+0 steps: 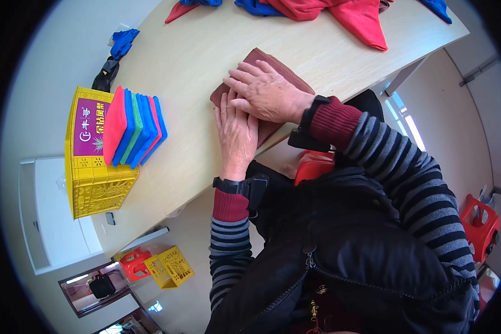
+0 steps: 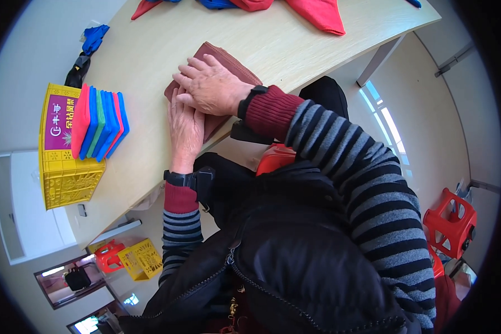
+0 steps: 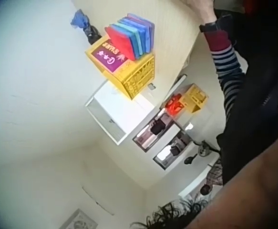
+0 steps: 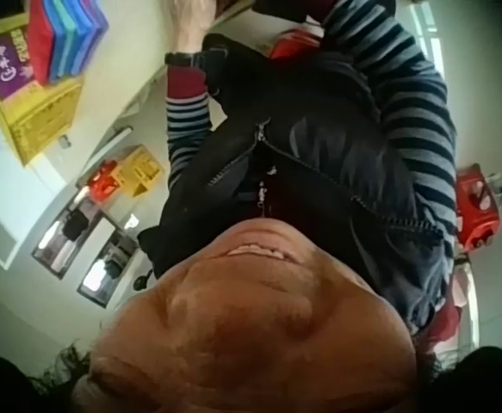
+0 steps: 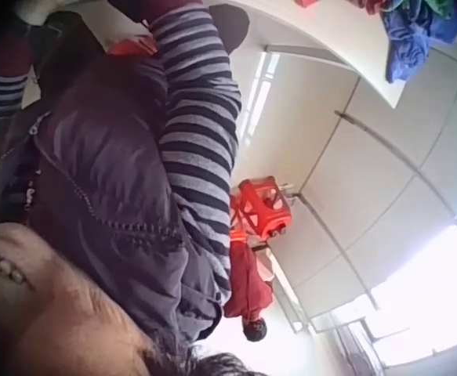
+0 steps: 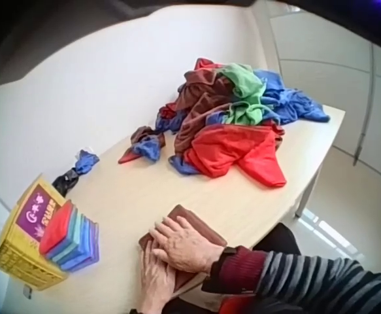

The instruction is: The person picks up a brown cloth from a pile, spreads it flat on the table, and folds it into a smaller rectangle. They then fold the cloth again into a square and press down on the surface to smooth it.

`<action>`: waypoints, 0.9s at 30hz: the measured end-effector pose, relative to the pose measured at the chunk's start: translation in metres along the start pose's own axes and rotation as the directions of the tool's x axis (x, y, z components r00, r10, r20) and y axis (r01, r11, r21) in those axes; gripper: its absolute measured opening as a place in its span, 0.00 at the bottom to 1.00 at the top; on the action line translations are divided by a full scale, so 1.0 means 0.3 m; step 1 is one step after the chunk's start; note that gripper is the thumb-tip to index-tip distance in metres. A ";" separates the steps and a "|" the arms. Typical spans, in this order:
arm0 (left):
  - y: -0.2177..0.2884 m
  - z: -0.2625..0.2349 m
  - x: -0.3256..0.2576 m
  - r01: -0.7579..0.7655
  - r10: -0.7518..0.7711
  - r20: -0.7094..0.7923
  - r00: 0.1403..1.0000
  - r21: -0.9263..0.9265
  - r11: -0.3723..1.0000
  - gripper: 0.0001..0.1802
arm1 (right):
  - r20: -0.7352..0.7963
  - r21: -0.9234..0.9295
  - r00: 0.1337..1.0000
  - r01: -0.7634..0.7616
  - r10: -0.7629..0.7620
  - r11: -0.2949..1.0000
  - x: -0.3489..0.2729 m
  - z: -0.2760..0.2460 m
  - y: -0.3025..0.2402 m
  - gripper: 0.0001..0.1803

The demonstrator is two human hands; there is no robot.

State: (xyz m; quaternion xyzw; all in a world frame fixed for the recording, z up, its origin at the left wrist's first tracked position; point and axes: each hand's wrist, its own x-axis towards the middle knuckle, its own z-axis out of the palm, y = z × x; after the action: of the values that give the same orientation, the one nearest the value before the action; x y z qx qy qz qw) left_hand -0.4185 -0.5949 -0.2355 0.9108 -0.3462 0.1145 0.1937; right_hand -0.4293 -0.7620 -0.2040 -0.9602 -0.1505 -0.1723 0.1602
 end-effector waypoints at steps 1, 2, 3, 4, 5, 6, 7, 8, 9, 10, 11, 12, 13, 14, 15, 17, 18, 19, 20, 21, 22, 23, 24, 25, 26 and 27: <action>0.002 0.002 0.002 -0.013 0.013 -0.005 1.000 0.015 1.000 0.32 | 0.013 -0.008 1.000 -0.010 0.010 1.000 0.005 0.025 0.002 0.32; 0.004 0.003 0.004 -0.025 0.025 -0.009 1.000 0.031 0.999 0.32 | 0.026 -0.015 0.999 -0.020 0.021 1.000 0.009 0.048 0.005 0.32; 0.006 0.004 0.008 -0.037 0.038 -0.014 0.999 0.046 0.998 0.32 | 0.039 -0.024 0.999 -0.030 0.031 0.999 0.012 0.068 0.015 0.32; -0.001 0.005 0.001 -0.033 0.033 -0.012 0.999 0.046 0.998 0.32 | 0.043 -0.020 0.999 -0.029 0.029 0.999 0.014 0.080 0.024 0.32; -0.006 0.007 -0.004 -0.034 0.034 -0.005 0.999 0.079 0.996 0.32 | 0.033 -0.054 0.999 -0.022 0.024 0.998 0.012 0.088 0.041 0.33; -0.010 0.009 -0.008 -0.036 0.036 0.001 0.999 0.110 0.993 0.32 | 0.024 -0.089 1.000 -0.016 0.018 0.996 0.006 0.092 0.060 0.33; -0.013 0.010 -0.009 -0.039 0.039 0.005 0.999 0.142 0.989 0.32 | 0.013 -0.125 1.000 -0.010 0.012 0.992 0.003 0.089 0.071 0.33; -0.014 0.011 -0.011 -0.037 0.037 0.005 0.999 0.142 0.989 0.32 | 0.014 -0.124 1.000 -0.009 0.011 0.992 -0.001 0.086 0.078 0.33; -0.015 0.010 -0.013 -0.037 0.037 0.003 0.999 0.136 0.990 0.33 | 0.017 -0.126 0.999 -0.044 0.047 0.991 -0.005 0.082 0.086 0.33; -0.015 0.008 -0.017 -0.036 0.036 0.001 0.999 0.131 0.991 0.33 | 0.019 -0.127 0.996 -0.079 0.082 0.989 -0.008 0.076 0.091 0.33; -0.016 0.005 -0.021 -0.035 0.036 -0.003 0.999 0.126 0.991 0.33 | 0.021 -0.128 0.993 -0.112 0.116 0.985 -0.012 0.070 0.093 0.33; -0.017 0.002 -0.023 -0.032 0.033 -0.005 0.999 0.128 0.991 0.33 | 0.021 -0.128 0.993 -0.108 0.112 0.986 -0.015 0.067 0.096 0.33; -0.014 0.004 -0.020 -0.030 0.030 -0.001 1.000 0.123 0.992 0.33 | -0.004 -0.141 0.991 -0.130 0.130 0.981 -0.024 0.069 0.107 0.32; -0.011 0.004 -0.016 -0.028 0.028 0.002 1.000 0.118 0.993 0.33 | -0.029 -0.155 0.989 -0.151 0.148 0.976 -0.033 0.070 0.119 0.32; -0.008 0.004 -0.015 -0.026 0.026 0.005 1.000 0.112 0.993 0.33 | -0.055 -0.168 0.985 -0.172 0.165 0.971 -0.043 0.070 0.132 0.32; -0.004 -0.002 -0.025 -0.016 0.015 0.012 1.000 0.098 0.995 0.33 | -0.042 -0.149 0.984 -0.180 0.176 0.972 -0.059 0.057 0.140 0.31; -0.003 -0.005 -0.030 -0.010 0.009 0.018 1.000 0.084 0.996 0.32 | -0.031 -0.131 0.982 -0.191 0.189 0.973 -0.069 0.048 0.147 0.30; -0.007 -0.011 -0.025 -0.006 0.005 0.017 1.000 0.073 0.997 0.32 | -0.027 -0.115 0.980 -0.199 0.197 0.973 -0.070 0.034 0.154 0.30; -0.014 -0.017 -0.023 -0.007 0.006 0.010 1.000 0.072 0.997 0.32 | -0.030 -0.121 0.981 -0.195 0.193 0.973 -0.083 0.022 0.156 0.30; -0.024 -0.023 -0.020 0.015 -0.016 0.012 1.000 0.056 0.998 0.32 | -0.109 -0.124 0.979 -0.186 0.173 0.975 -0.109 0.013 0.151 0.29; -0.037 -0.028 -0.012 0.035 -0.036 0.010 0.999 0.038 0.999 0.32 | -0.189 -0.133 0.971 -0.176 0.150 0.975 -0.140 -0.002 0.141 0.29; -0.060 -0.042 -0.020 0.066 -0.066 0.015 0.998 0.030 0.997 0.32 | -0.262 -0.128 0.957 -0.160 0.122 0.979 -0.168 -0.017 0.111 0.28; -0.089 -0.053 -0.012 0.075 -0.075 0.012 0.997 0.034 0.997 0.32 | -0.260 -0.123 0.959 -0.151 0.115 0.981 -0.211 -0.042 0.086 0.28; -0.121 -0.075 0.010 0.086 -0.085 -0.016 0.996 0.069 0.994 0.32 | -0.269 -0.019 0.955 -0.133 0.123 0.991 -0.253 -0.112 0.038 0.27; -0.144 -0.082 0.042 0.090 -0.086 -0.040 0.996 0.097 0.991 0.32 | -0.275 0.080 0.951 -0.124 0.142 0.989 -0.292 -0.156 0.007 0.26; -0.156 -0.085 0.069 0.087 -0.081 -0.061 0.995 0.121 0.989 0.32 | -0.275 0.076 0.950 -0.129 0.145 0.989 -0.318 -0.172 -0.012 0.26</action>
State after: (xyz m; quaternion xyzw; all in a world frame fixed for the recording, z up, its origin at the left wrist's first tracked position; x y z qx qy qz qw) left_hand -0.3737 -0.5639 -0.2184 0.9313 -0.2942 0.1528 0.1510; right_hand -0.5304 -0.7997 -0.1934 -0.9293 -0.0643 -0.2903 0.2189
